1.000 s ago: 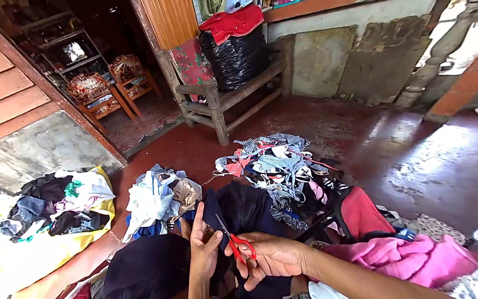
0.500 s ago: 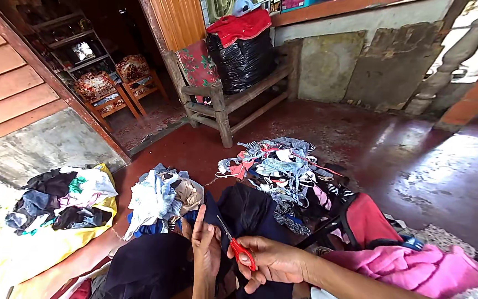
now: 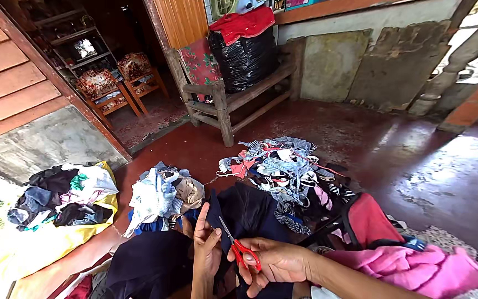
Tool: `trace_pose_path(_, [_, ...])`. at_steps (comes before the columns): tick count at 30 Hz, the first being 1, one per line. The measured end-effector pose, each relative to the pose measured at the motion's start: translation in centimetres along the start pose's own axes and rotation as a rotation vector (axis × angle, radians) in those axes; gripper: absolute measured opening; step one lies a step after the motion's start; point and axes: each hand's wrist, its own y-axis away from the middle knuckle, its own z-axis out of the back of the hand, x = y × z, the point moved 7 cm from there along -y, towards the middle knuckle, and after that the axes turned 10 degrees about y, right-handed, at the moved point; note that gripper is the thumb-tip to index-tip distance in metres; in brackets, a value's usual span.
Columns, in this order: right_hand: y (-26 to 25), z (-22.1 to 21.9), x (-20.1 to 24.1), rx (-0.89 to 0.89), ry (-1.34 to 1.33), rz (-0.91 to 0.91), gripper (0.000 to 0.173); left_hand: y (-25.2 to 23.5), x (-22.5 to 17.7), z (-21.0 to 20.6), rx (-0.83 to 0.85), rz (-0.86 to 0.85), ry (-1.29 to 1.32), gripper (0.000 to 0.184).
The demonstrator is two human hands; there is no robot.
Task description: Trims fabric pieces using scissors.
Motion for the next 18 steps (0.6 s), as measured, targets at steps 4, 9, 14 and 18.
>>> trace_pose_path(4, [0.2, 0.1, 0.1, -0.058, 0.050, -0.028, 0.029, -0.1, -0.3, 0.3, -0.009, -0.020, 0.013, 0.082])
trace_pose_path(9, [0.2, 0.3, -0.2, -0.088, 0.078, -0.068, 0.027, 0.0, -0.6, 0.7, -0.084, -0.051, -0.025, 0.071])
trace_pose_path(14, [0.2, 0.2, -0.5, -0.085, 0.077, -0.082, 0.028, 0.0, -0.4, 1.4, -0.160, -0.057, -0.045, 0.068])
trace_pose_path(18, [0.2, -0.2, -0.4, -0.075, 0.090, -0.091, 0.032, -0.1, -0.4, 1.0, -0.104, -0.018, -0.050, 0.073])
